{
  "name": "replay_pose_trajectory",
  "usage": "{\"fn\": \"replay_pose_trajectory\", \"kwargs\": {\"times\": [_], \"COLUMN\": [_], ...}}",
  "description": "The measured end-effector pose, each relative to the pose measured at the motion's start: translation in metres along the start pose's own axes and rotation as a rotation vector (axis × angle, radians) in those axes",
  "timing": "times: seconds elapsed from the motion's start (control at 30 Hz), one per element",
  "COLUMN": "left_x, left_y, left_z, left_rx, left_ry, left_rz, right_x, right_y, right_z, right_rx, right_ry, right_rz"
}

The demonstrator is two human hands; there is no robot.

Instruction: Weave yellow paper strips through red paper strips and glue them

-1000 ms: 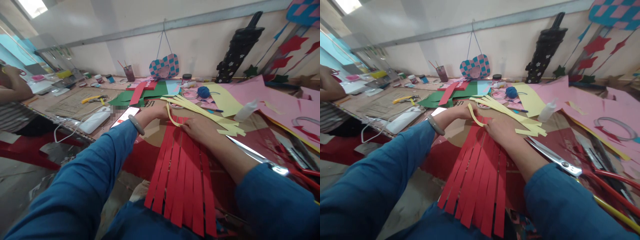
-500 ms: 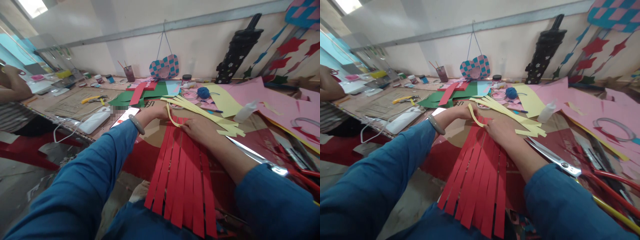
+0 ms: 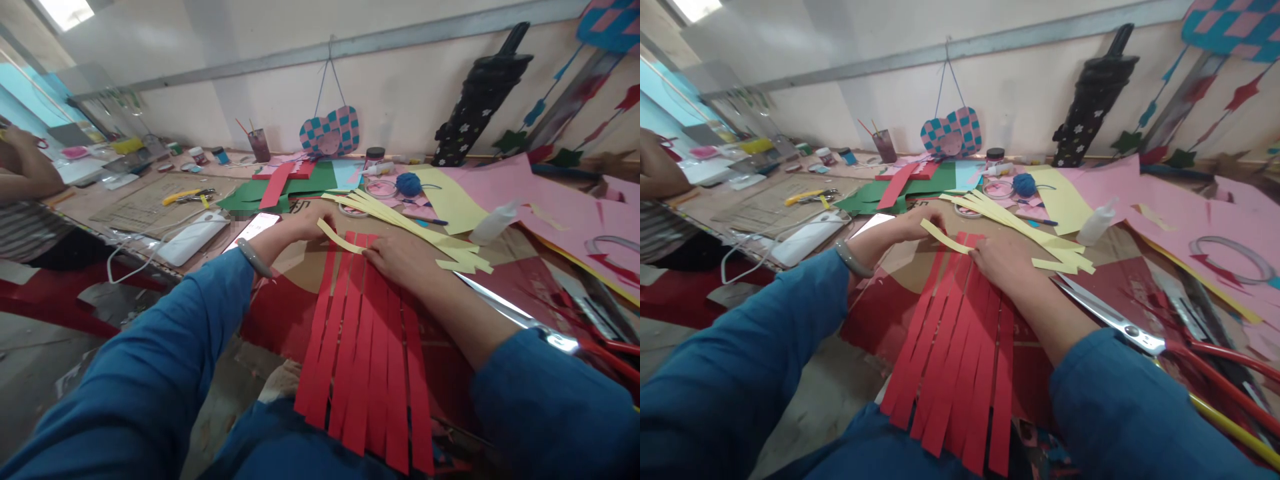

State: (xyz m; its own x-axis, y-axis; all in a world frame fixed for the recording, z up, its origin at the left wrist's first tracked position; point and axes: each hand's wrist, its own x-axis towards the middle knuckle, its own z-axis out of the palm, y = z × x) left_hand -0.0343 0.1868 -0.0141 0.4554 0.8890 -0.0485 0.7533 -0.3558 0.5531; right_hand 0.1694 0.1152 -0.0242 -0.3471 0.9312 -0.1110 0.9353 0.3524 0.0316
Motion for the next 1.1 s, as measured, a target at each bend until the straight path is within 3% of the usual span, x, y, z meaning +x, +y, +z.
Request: {"fn": "replay_pose_trajectory", "kwargs": {"times": [0.13, 0.23, 0.37, 0.5, 0.67, 0.87, 1.0, 1.1], "left_x": [-0.021, -0.04, -0.065, -0.082, -0.059, -0.011, -0.004, -0.002], "left_y": [-0.006, -0.013, -0.017, 0.002, 0.021, 0.008, 0.0, -0.005], "left_z": [-0.008, -0.014, -0.023, -0.031, -0.018, 0.009, 0.02, 0.025], "left_rx": [-0.027, -0.153, -0.263, -0.335, -0.334, -0.107, 0.024, 0.102], "left_ry": [0.047, 0.011, 0.071, 0.185, 0.14, 0.117, 0.09, 0.13], "left_rz": [-0.1, -0.137, -0.094, -0.016, 0.03, -0.024, -0.072, -0.02], "right_x": [-0.001, -0.001, 0.0, 0.0, 0.0, 0.002, 0.001, 0.0], "right_y": [0.0, 0.001, 0.001, 0.002, 0.002, 0.002, 0.002, 0.002], "right_z": [-0.002, -0.002, 0.0, 0.002, 0.002, 0.004, 0.004, 0.003], "right_rx": [-0.003, -0.008, -0.01, -0.013, -0.018, -0.032, -0.037, -0.035], "right_ry": [-0.01, -0.003, 0.008, 0.016, 0.017, 0.021, 0.026, 0.029], "right_rz": [-0.014, -0.016, -0.021, -0.029, -0.02, -0.03, -0.023, -0.023]}}
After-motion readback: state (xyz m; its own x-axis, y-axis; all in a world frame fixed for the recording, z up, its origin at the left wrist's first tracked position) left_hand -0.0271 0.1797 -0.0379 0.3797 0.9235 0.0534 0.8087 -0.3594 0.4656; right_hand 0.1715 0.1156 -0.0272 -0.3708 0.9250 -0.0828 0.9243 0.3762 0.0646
